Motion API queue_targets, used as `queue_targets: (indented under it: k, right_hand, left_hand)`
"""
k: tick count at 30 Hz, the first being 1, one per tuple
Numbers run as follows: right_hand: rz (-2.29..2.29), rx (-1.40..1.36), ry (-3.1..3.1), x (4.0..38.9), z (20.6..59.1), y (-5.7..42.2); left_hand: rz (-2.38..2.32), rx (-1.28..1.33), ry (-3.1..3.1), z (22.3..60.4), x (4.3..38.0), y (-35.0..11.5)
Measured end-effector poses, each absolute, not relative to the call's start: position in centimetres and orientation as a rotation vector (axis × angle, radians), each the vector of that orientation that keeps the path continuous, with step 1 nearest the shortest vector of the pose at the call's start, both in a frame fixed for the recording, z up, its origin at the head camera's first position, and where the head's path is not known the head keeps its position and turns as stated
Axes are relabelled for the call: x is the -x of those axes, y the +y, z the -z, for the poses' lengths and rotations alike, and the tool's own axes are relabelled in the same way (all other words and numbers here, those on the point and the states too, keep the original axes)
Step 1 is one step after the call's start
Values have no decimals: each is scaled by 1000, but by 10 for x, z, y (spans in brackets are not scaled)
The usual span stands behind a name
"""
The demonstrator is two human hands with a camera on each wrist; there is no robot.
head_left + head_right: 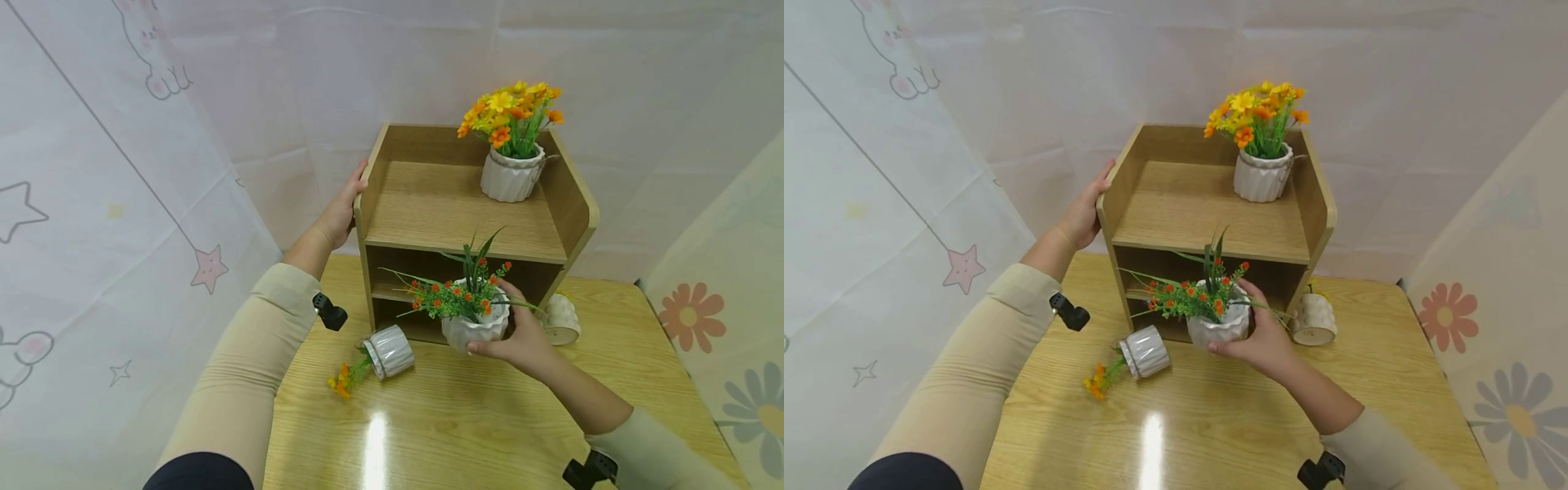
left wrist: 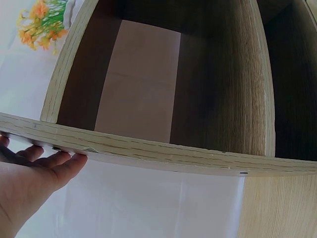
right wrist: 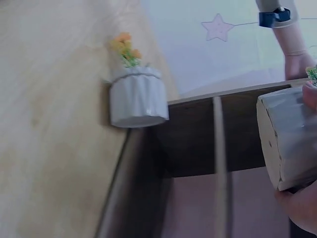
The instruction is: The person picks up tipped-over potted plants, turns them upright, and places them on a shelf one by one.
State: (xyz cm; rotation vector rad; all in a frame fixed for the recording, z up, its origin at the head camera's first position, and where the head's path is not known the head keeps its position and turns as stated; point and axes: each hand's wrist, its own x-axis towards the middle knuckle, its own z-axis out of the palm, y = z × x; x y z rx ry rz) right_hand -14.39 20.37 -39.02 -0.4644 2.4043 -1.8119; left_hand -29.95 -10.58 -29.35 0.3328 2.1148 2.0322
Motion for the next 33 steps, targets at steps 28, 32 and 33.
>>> queue_targets:
  k: [28,32,33]
  right_hand:
    - [1748,491,2532,208,270,186]
    - [1729,449,2560,225,268,179]
    - [1715,437,2576,229,268,178]
  left_hand:
    - [-2021,-355,2122,293,302,-109]
    - [-2016,-351,2120,293,300,-108]
    - [-2012,-350,2122,294,300,-108]
